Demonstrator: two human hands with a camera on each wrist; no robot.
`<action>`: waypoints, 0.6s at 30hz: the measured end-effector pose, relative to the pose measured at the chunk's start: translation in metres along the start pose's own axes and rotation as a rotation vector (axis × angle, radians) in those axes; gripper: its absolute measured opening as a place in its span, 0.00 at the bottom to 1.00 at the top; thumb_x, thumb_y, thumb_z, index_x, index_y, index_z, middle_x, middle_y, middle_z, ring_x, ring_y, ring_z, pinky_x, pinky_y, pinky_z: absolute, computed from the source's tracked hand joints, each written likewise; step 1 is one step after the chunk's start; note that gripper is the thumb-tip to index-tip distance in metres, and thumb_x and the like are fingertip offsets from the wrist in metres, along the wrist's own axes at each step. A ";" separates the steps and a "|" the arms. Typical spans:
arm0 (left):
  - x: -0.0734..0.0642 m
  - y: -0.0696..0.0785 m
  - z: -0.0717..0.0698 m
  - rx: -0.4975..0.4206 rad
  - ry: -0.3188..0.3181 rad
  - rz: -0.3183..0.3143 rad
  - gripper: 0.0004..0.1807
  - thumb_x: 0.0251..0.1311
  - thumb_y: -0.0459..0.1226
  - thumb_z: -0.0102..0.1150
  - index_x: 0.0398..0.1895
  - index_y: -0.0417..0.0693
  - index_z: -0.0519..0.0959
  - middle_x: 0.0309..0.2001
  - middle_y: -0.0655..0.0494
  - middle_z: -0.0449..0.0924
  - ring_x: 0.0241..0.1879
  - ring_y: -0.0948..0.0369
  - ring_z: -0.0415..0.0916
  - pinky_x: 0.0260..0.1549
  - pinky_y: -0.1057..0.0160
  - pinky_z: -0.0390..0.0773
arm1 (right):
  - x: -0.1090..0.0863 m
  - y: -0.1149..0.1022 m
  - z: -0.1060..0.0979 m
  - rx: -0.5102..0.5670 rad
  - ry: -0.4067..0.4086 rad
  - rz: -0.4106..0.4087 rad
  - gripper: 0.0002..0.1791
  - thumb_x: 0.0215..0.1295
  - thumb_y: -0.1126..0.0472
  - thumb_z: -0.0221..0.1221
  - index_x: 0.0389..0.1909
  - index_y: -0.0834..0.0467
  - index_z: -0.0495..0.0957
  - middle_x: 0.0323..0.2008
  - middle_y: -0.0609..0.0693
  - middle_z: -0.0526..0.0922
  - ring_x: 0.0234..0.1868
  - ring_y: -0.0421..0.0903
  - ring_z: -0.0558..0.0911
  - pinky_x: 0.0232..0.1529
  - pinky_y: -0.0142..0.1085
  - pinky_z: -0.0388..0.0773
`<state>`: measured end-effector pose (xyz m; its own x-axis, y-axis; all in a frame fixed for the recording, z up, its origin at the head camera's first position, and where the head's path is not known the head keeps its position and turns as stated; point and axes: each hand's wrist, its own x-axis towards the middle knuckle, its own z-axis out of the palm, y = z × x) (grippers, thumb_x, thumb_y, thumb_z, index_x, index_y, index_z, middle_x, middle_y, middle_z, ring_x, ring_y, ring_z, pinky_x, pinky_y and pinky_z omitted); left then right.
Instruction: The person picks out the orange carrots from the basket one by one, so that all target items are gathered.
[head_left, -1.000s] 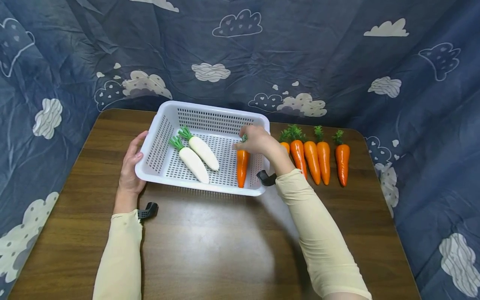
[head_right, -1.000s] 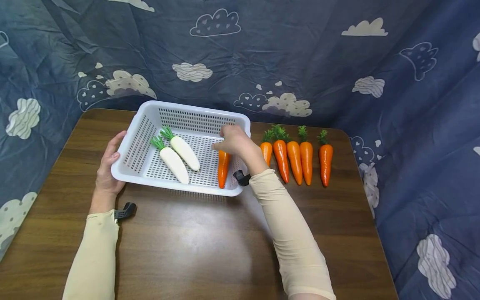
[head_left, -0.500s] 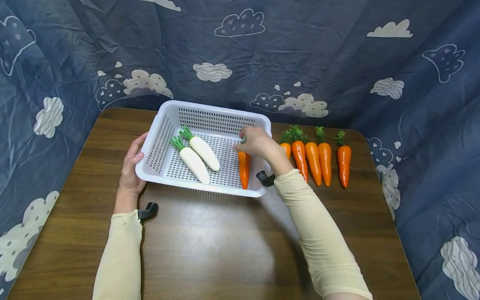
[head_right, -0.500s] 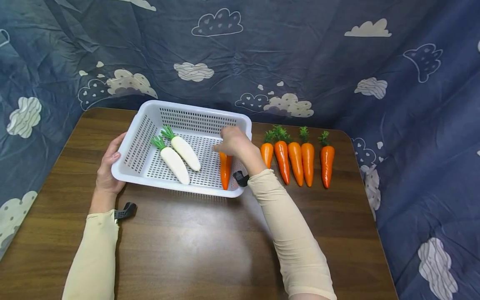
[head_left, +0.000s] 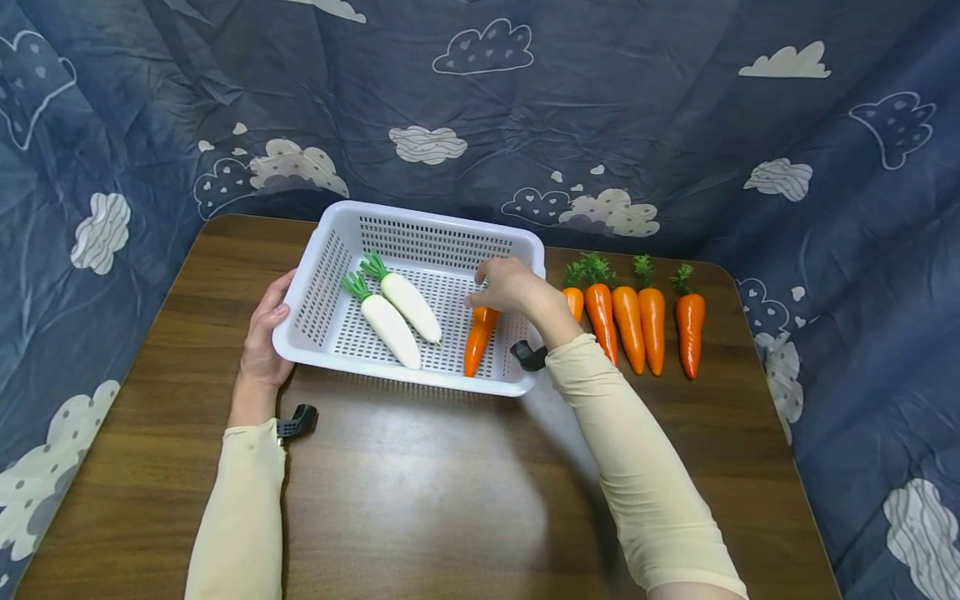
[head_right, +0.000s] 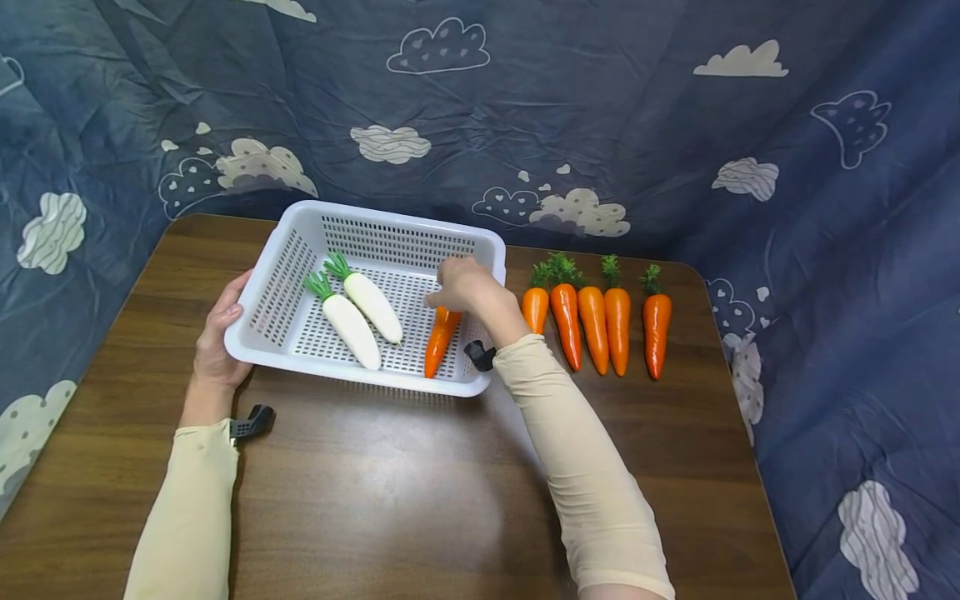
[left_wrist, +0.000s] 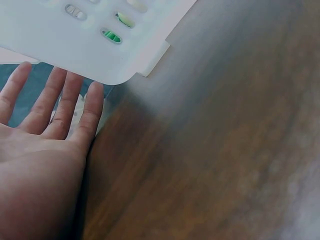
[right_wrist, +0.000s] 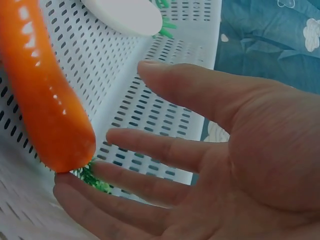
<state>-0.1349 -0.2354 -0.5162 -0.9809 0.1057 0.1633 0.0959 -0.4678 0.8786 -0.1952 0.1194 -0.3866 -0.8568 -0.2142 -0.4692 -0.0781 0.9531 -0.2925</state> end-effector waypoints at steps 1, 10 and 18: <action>0.000 0.000 -0.001 -0.002 -0.005 0.002 0.32 0.68 0.40 0.44 0.77 0.51 0.67 0.71 0.50 0.71 0.62 0.53 0.71 0.58 0.60 0.75 | 0.000 0.000 0.000 -0.004 -0.003 -0.010 0.30 0.69 0.48 0.68 0.66 0.60 0.79 0.60 0.57 0.82 0.56 0.53 0.77 0.60 0.45 0.75; 0.000 -0.001 -0.003 -0.010 -0.017 0.013 0.32 0.68 0.41 0.46 0.76 0.50 0.69 0.69 0.49 0.72 0.61 0.54 0.72 0.56 0.61 0.76 | 0.005 -0.004 0.001 -0.076 -0.077 -0.086 0.20 0.69 0.54 0.68 0.59 0.57 0.84 0.56 0.55 0.82 0.56 0.52 0.74 0.61 0.45 0.72; 0.001 -0.002 -0.003 -0.017 -0.022 0.028 0.29 0.69 0.40 0.45 0.74 0.49 0.71 0.67 0.49 0.75 0.58 0.56 0.75 0.53 0.62 0.78 | 0.013 -0.008 0.007 -0.141 -0.147 -0.113 0.21 0.63 0.66 0.70 0.57 0.54 0.84 0.54 0.54 0.81 0.54 0.51 0.75 0.59 0.43 0.74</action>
<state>-0.1364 -0.2374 -0.5194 -0.9738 0.1117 0.1981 0.1206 -0.4853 0.8660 -0.2021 0.1071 -0.3966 -0.7559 -0.3399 -0.5595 -0.2480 0.9396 -0.2357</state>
